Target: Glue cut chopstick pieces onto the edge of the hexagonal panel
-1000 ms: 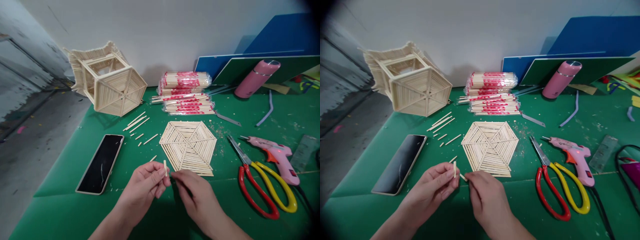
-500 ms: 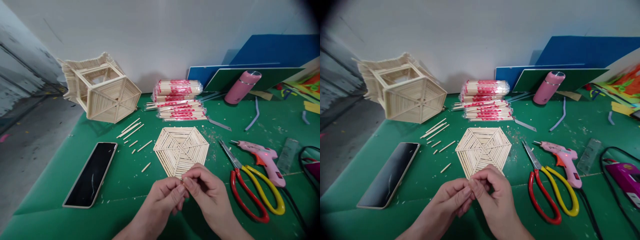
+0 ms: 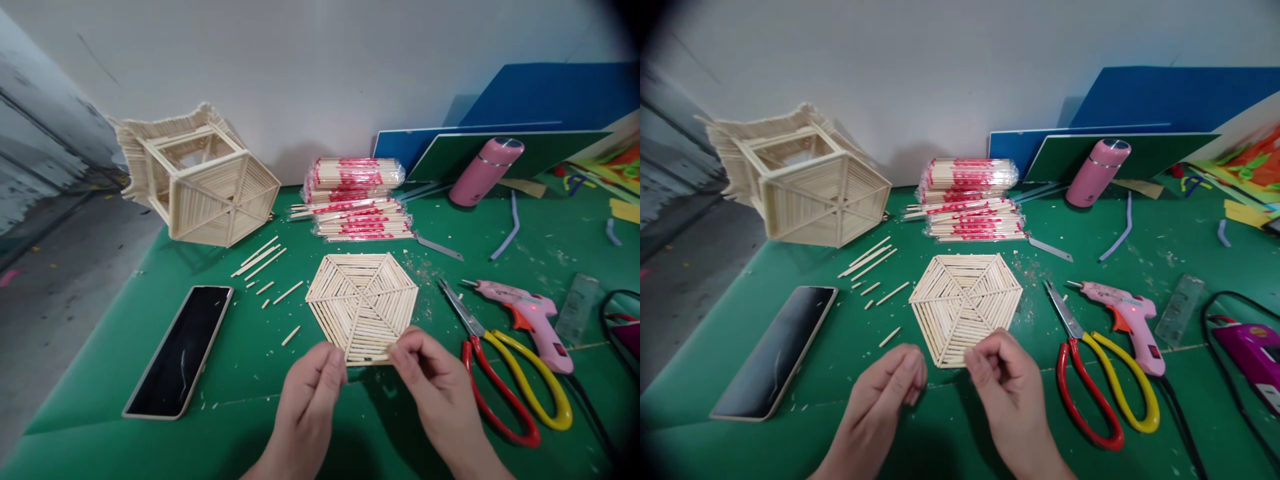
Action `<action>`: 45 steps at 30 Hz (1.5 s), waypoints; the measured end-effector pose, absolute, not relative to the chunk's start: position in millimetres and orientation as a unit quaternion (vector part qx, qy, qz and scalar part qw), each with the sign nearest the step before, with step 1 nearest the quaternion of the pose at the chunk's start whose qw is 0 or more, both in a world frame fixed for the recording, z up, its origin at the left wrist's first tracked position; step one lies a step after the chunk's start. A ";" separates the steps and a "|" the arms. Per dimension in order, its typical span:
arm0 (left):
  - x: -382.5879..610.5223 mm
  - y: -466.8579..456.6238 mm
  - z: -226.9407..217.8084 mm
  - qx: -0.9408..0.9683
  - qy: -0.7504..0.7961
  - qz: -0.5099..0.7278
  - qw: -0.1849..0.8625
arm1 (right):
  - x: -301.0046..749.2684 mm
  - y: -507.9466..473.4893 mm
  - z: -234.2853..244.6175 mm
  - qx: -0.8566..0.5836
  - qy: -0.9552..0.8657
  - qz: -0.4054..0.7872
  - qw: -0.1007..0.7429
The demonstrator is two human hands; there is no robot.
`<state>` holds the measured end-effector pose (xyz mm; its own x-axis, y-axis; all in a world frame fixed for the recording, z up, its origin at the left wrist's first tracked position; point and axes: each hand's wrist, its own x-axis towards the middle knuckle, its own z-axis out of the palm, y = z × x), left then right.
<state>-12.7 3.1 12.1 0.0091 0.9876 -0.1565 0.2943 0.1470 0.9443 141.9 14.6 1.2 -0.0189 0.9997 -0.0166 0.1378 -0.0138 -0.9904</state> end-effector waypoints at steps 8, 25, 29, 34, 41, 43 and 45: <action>-16.2 4.2 9.0 0.771 0.506 0.346 0.175 | 153.5 13.2 -0.1 -0.541 -0.629 0.415 0.373; -7.8 4.7 11.7 0.766 0.467 0.304 0.320 | 153.7 12.7 0.2 -0.496 -0.607 0.514 0.348; -8.1 5.9 12.3 0.763 0.466 0.319 0.315 | 152.9 12.3 0.5 -0.495 -0.575 0.545 0.357; -8.5 8.6 14.0 0.769 0.461 0.335 0.291 | 151.6 12.8 1.6 -0.500 -0.566 0.545 0.364; -12.5 8.2 12.9 0.774 0.462 0.319 0.291 | 154.7 13.6 5.0 -0.512 -0.592 0.540 0.310; -13.7 7.7 11.7 0.779 0.459 0.313 0.292 | 155.5 12.5 5.7 -0.510 -0.598 0.540 0.300; -14.7 7.1 11.8 0.789 0.448 0.302 0.294 | 156.2 11.0 6.0 -0.498 -0.612 0.540 0.293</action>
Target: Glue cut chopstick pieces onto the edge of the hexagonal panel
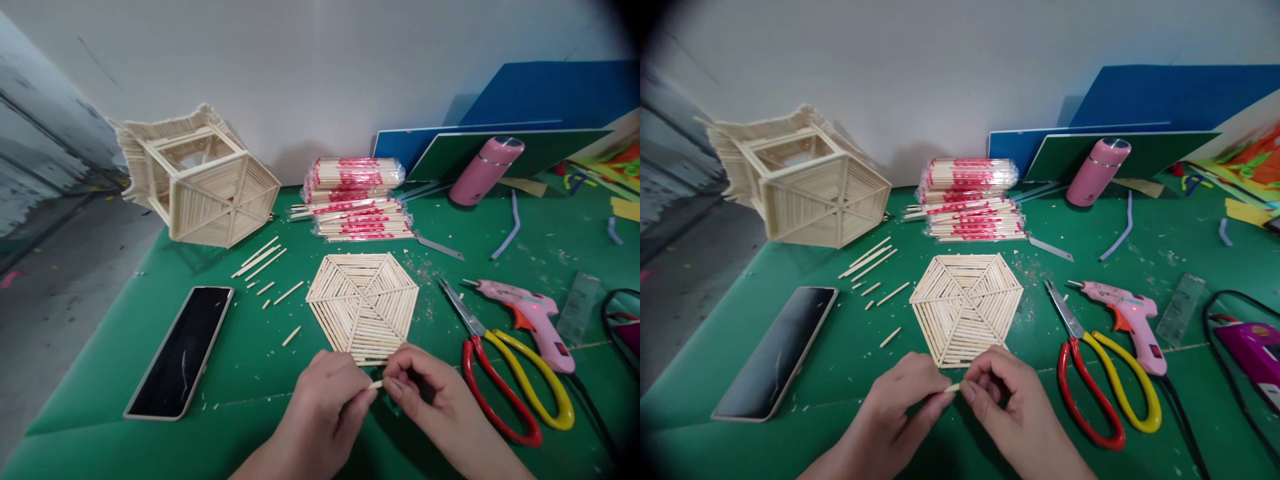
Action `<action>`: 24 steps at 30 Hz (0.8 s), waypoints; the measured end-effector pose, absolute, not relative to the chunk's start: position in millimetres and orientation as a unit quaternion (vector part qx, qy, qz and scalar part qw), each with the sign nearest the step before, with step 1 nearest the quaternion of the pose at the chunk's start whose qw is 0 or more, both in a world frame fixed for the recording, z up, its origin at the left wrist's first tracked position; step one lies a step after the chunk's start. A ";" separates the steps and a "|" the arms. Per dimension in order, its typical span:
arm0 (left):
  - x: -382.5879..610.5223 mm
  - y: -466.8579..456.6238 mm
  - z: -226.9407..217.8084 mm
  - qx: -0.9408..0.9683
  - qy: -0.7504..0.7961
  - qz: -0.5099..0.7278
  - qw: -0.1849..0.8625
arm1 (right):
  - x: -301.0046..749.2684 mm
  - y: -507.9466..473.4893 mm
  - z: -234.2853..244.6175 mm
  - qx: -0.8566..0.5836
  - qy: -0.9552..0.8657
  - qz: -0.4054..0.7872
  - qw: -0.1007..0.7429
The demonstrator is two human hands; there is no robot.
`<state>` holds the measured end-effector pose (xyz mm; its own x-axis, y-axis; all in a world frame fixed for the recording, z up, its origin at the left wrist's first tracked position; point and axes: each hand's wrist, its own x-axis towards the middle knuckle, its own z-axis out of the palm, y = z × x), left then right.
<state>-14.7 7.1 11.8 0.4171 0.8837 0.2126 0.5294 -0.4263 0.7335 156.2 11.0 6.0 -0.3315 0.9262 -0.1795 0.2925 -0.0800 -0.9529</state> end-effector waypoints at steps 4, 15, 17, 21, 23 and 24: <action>-17.4 6.0 13.6 0.811 0.429 0.262 0.298 | 161.9 9.9 2.7 -0.488 -0.637 0.520 0.293; -33.3 6.4 -4.2 0.822 0.484 0.247 0.173 | 193.3 9.9 -25.3 -0.590 -0.653 0.294 0.373; -29.9 7.3 -6.5 0.826 0.484 0.233 0.169 | 187.1 9.6 -23.9 -0.574 -0.676 0.288 0.360; -22.6 11.8 -10.0 0.841 0.473 0.220 0.145 | 173.9 11.2 -22.3 -0.547 -0.718 0.271 0.333; -21.0 14.0 -12.8 0.845 0.469 0.220 0.134 | 169.8 12.3 -23.0 -0.543 -0.732 0.259 0.320; -20.8 14.8 -14.6 0.844 0.471 0.221 0.131 | 168.6 12.7 -23.7 -0.543 -0.736 0.254 0.316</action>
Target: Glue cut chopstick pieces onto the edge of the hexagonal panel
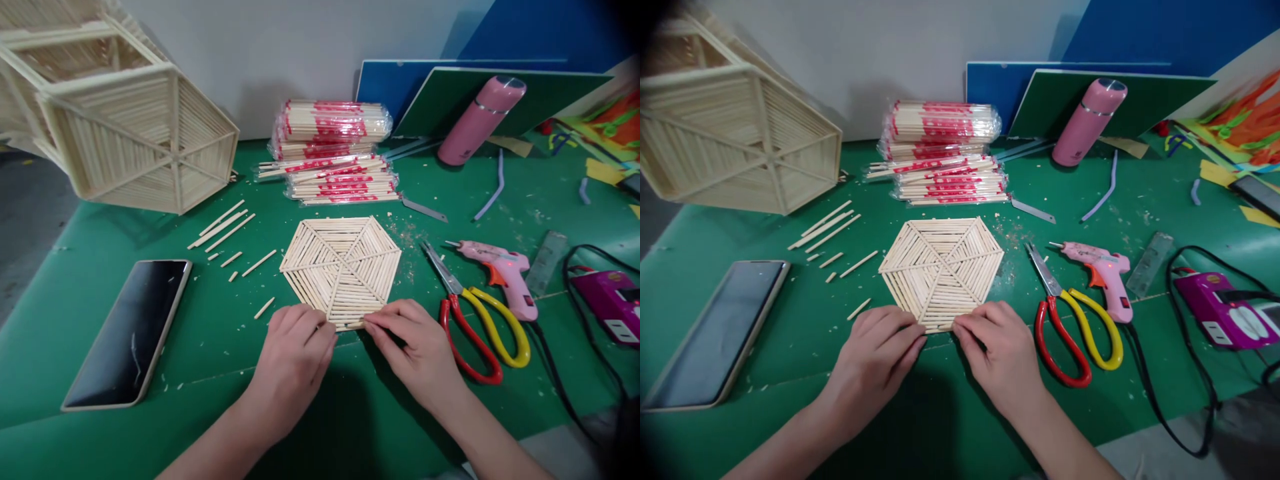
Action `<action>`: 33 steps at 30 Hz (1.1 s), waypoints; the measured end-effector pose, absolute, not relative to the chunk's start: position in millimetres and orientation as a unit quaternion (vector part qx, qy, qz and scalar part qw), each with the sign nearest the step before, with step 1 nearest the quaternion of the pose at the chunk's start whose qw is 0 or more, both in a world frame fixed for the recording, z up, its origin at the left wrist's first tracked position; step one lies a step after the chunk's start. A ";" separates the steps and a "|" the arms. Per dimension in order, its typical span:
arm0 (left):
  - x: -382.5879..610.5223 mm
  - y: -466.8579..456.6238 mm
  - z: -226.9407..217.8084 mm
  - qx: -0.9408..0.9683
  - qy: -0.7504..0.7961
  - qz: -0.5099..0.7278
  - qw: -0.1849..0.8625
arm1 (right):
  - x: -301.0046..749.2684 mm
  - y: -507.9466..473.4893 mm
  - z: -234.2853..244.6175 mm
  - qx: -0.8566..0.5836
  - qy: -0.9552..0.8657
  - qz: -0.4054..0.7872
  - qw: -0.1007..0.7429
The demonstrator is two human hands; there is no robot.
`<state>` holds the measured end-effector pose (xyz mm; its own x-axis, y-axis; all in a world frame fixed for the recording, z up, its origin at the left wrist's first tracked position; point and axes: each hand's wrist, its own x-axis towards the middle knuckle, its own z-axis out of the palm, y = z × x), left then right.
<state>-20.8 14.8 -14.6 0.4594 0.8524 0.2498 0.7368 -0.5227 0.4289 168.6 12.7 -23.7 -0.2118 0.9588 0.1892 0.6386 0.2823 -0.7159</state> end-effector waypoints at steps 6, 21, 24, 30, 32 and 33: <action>-22.4 15.4 -23.8 0.830 0.488 0.236 0.127 | 166.7 12.1 -28.3 -0.546 -0.740 0.245 0.306; -24.2 16.7 -23.9 0.816 0.498 0.244 0.163 | 172.1 13.3 -23.9 -0.564 -0.722 0.260 0.305; -24.1 16.3 -22.1 0.813 0.501 0.249 0.160 | 179.7 17.5 -12.4 -0.561 -0.744 0.250 0.263; -24.0 14.8 -21.9 0.814 0.493 0.251 0.179 | 179.7 28.1 10.2 -0.519 -0.836 0.140 0.111; -23.9 14.3 -22.7 0.814 0.492 0.250 0.180 | 173.3 31.8 14.1 -0.506 -0.849 0.120 0.095; -23.9 14.1 -23.0 0.814 0.493 0.250 0.179 | 169.6 33.7 15.0 -0.499 -0.854 0.119 0.088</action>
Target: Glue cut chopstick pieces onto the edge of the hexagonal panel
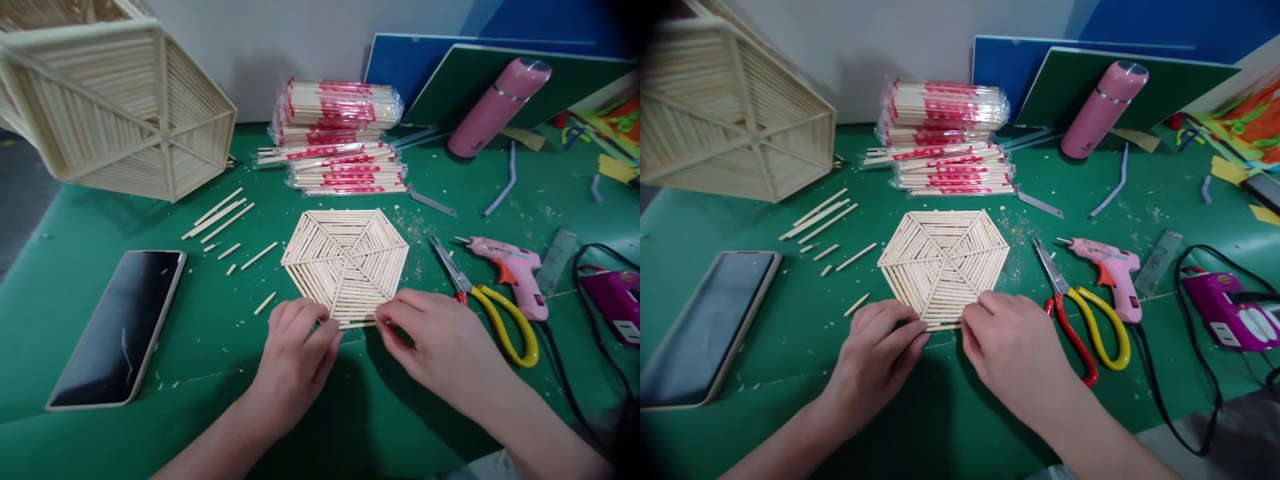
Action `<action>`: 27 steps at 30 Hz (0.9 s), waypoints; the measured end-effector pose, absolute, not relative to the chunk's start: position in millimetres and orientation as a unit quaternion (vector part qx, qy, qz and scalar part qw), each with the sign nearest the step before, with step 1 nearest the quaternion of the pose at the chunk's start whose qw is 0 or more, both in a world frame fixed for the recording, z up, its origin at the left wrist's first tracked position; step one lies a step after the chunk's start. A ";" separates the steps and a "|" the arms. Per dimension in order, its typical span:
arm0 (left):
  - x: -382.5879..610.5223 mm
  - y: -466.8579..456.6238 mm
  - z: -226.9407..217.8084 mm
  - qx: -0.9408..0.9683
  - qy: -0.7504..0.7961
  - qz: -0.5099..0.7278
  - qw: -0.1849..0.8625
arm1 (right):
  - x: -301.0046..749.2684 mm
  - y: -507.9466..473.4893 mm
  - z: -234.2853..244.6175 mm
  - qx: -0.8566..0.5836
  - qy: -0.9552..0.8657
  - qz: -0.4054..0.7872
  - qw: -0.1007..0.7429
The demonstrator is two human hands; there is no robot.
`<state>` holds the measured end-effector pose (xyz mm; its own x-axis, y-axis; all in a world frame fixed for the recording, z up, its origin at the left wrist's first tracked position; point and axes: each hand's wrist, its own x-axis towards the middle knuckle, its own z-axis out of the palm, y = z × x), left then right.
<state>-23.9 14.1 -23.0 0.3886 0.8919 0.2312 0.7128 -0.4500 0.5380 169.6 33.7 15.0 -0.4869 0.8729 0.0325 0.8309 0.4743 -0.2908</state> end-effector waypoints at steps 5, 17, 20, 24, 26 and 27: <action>-24.3 13.6 -22.9 0.813 0.496 0.254 0.170 | 155.6 42.4 6.0 -0.450 -0.877 0.149 0.077; -23.4 14.3 -24.0 0.814 0.492 0.254 0.176 | 166.8 32.9 -18.5 -0.453 -0.847 0.230 0.157; -23.3 13.8 -25.1 0.815 0.491 0.249 0.179 | 173.9 30.7 -18.4 -0.463 -0.835 0.235 0.180; -23.1 13.9 -26.9 0.820 0.490 0.240 0.175 | 180.7 28.2 -19.1 -0.470 -0.832 0.225 0.189; -23.1 14.7 -27.8 0.821 0.489 0.237 0.174 | 181.6 28.3 -19.6 -0.470 -0.833 0.217 0.193; -23.1 15.2 -28.2 0.822 0.488 0.237 0.174 | 181.1 29.0 -20.0 -0.466 -0.836 0.213 0.197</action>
